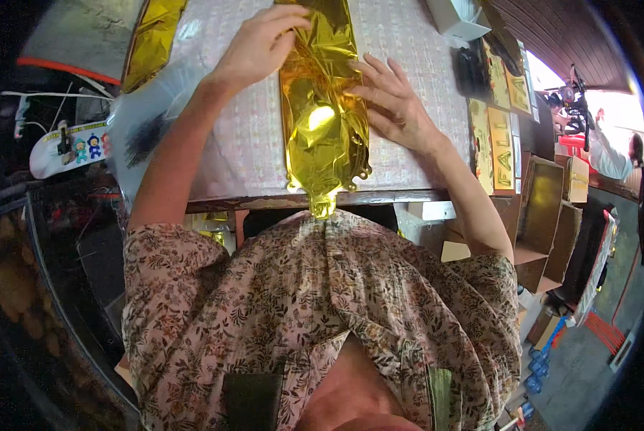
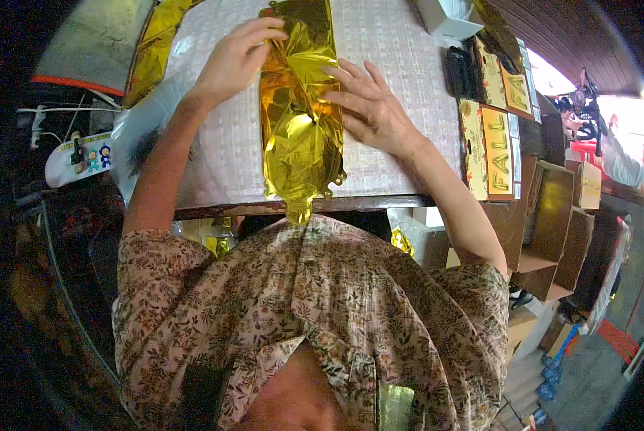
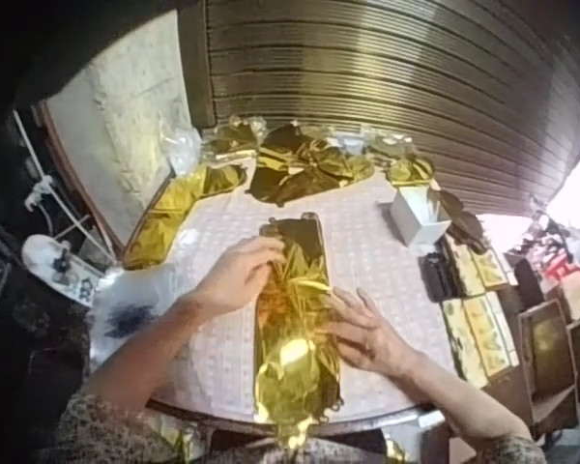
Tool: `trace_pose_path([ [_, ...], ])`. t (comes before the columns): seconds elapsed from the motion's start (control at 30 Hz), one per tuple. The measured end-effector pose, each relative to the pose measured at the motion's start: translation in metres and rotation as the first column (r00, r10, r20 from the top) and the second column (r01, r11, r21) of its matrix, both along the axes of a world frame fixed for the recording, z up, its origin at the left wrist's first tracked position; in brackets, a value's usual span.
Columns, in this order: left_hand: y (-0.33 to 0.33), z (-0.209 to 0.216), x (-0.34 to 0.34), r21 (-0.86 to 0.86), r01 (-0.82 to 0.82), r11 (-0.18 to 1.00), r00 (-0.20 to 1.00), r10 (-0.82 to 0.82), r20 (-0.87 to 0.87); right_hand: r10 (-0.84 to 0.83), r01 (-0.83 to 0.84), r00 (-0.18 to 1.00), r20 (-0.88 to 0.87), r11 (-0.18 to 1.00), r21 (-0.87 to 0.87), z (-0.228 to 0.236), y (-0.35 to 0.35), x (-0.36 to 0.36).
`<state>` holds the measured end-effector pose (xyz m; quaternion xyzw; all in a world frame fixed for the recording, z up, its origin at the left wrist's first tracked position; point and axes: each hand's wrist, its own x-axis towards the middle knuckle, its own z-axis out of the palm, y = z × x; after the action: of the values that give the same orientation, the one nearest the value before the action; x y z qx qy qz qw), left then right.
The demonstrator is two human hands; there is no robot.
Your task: The person folds gold-colored foil pouches by hand, then places them into clear plastic sleeves for final packaging.
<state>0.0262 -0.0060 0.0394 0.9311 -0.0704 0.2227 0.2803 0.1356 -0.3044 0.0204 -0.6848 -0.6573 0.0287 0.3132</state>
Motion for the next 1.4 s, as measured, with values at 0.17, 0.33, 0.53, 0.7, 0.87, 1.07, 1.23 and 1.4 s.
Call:
trace_pose_path([
  [0.17,-0.02,-0.021,0.029,0.215,0.143,0.966,0.989,-0.145,-0.005,-0.217,0.224,0.974,0.07,0.967,-0.122,0.011,-0.014,-0.004],
  [0.33,-0.027,-0.016,0.037,0.257,0.216,0.942,0.943,-0.134,-0.303,-0.306,0.328,0.939,0.157,0.934,-0.143,0.0,-0.009,-0.007],
  [0.53,-0.023,-0.018,0.039,0.312,0.3,0.901,0.913,-0.176,-0.368,-0.29,0.323,0.94,0.182,0.926,-0.195,-0.011,0.009,-0.036],
  [0.7,-0.023,-0.031,0.037,0.241,0.32,0.916,0.901,-0.216,-0.376,-0.284,0.361,0.914,0.29,0.895,-0.262,-0.013,0.017,-0.065],
  [0.87,-0.021,-0.035,0.035,0.288,0.32,0.902,0.941,-0.269,-0.204,-0.266,0.369,0.906,0.329,0.876,-0.31,-0.005,0.006,-0.079],
  [1.07,-0.017,-0.059,0.036,0.408,0.223,0.886,0.972,-0.172,-0.159,-0.29,0.354,0.933,0.212,0.839,-0.414,0.023,0.006,-0.082],
  [1.23,-0.019,-0.054,0.04,0.362,0.227,0.904,0.971,-0.181,-0.157,-0.502,0.532,0.846,-0.18,0.821,0.206,0.007,0.07,-0.052],
  [1.4,-0.02,-0.055,0.044,0.253,0.222,0.942,0.968,-0.182,-0.172,-0.545,0.593,0.798,-0.257,0.785,0.179,-0.034,0.081,-0.056],
])
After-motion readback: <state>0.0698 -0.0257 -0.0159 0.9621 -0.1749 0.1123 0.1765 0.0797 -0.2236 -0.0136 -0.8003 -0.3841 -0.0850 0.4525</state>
